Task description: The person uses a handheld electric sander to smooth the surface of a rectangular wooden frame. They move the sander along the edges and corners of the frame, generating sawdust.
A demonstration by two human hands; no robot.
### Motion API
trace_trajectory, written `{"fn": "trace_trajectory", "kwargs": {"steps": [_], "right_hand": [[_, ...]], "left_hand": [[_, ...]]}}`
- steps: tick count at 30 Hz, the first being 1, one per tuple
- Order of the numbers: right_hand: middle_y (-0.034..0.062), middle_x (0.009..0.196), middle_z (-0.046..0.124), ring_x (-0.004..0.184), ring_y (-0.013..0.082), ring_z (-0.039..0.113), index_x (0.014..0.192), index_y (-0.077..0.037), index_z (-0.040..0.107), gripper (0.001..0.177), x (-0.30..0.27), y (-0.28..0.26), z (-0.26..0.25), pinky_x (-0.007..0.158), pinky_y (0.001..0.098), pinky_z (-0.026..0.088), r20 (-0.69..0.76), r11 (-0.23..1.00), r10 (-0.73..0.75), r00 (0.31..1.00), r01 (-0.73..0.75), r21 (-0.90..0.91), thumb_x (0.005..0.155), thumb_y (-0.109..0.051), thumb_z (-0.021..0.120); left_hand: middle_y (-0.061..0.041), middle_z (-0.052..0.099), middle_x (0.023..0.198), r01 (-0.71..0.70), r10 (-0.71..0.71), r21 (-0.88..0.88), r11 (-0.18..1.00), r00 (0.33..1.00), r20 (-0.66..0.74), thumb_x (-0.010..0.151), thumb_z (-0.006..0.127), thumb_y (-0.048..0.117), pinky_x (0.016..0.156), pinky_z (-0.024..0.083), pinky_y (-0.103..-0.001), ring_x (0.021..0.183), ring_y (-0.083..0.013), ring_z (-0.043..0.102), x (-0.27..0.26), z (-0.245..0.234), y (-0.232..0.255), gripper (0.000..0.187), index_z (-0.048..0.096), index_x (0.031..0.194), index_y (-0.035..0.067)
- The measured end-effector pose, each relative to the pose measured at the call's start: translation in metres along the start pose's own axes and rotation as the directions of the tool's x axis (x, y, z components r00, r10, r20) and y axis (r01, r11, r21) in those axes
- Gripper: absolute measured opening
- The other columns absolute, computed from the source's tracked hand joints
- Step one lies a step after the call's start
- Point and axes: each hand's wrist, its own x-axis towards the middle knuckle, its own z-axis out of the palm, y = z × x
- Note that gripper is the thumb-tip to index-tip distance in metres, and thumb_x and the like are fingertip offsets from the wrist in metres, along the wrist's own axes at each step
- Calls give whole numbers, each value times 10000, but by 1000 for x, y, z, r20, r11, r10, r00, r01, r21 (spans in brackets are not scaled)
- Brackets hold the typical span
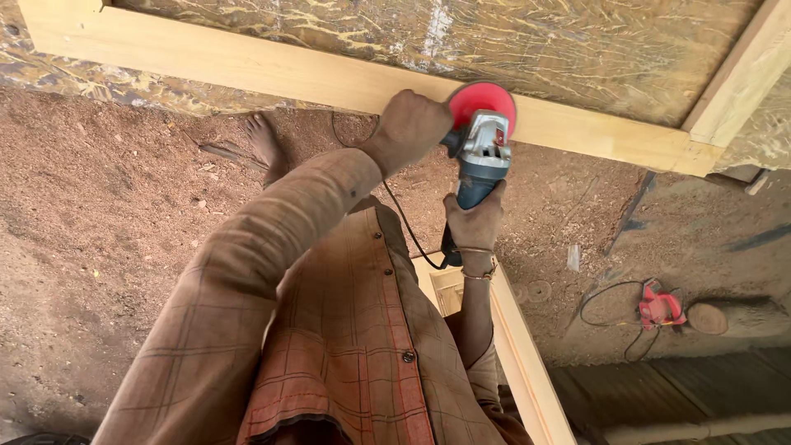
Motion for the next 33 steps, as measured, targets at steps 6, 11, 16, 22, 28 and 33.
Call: {"fn": "trace_trajectory", "kwargs": {"steps": [6, 11, 16, 22, 28, 33], "right_hand": [[190, 1019, 708, 828, 256, 717, 1336, 93, 471, 775, 26, 51, -25, 769, 375, 608, -59, 989, -12, 998, 20, 149, 711, -195, 827], [218, 996, 716, 815, 317, 717, 1413, 99, 422, 882, 32, 24, -17, 761, 418, 595, -71, 993, -98, 993, 103, 66, 687, -187, 831], [262, 948, 728, 837, 416, 747, 1421, 92, 363, 919, 15, -63, 38, 765, 473, 616, 110, 984, -173, 979, 176, -23, 677, -197, 817], [253, 839, 720, 761, 446, 735, 1243, 15, 435, 652, -18, -189, 111, 690, 527, 609, 342, 941, -293, 893, 332, -62, 732, -215, 770], [266, 793, 702, 719, 442, 731, 1264, 37, 393, 760, -33, -236, 147, 621, 525, 606, 383, 869, -440, 812, 492, -45, 721, -288, 814], [252, 808, 714, 732, 442, 735, 1216, -10, 404, 639, -1, -185, 114, 652, 535, 601, 388, 934, -317, 865, 356, -30, 807, -295, 803]], "left_hand": [[-29, 757, 754, -64, 65, -26, 998, 997, 31, 760, 748, 223, 617, 556, -377, 738, -219, 754, 67, 2, 57, 39, 747, 744, 188], [-21, 760, 746, 47, -48, -35, 998, 998, -31, 801, 739, 200, 636, 561, -381, 752, -210, 753, 50, -14, 31, 76, 760, 728, 192], [-45, 744, 725, 290, -289, -107, 951, 957, 21, 871, 728, 177, 620, 561, -369, 655, -212, 748, -48, -25, -71, 47, 744, 829, 160], [-65, 713, 679, 498, -506, 99, 862, 857, 97, 842, 748, 181, 570, 543, -380, 585, -251, 720, -177, -55, -191, 132, 699, 954, 132], [-69, 692, 653, 628, -638, 132, 767, 769, 46, 887, 753, 140, 613, 510, -421, 580, -261, 703, -236, -75, -226, 52, 704, 903, 153], [-56, 682, 674, 502, -508, 176, 847, 861, -14, 816, 780, 179, 574, 498, -391, 589, -251, 668, -178, -61, -196, 125, 696, 909, 165]]}}
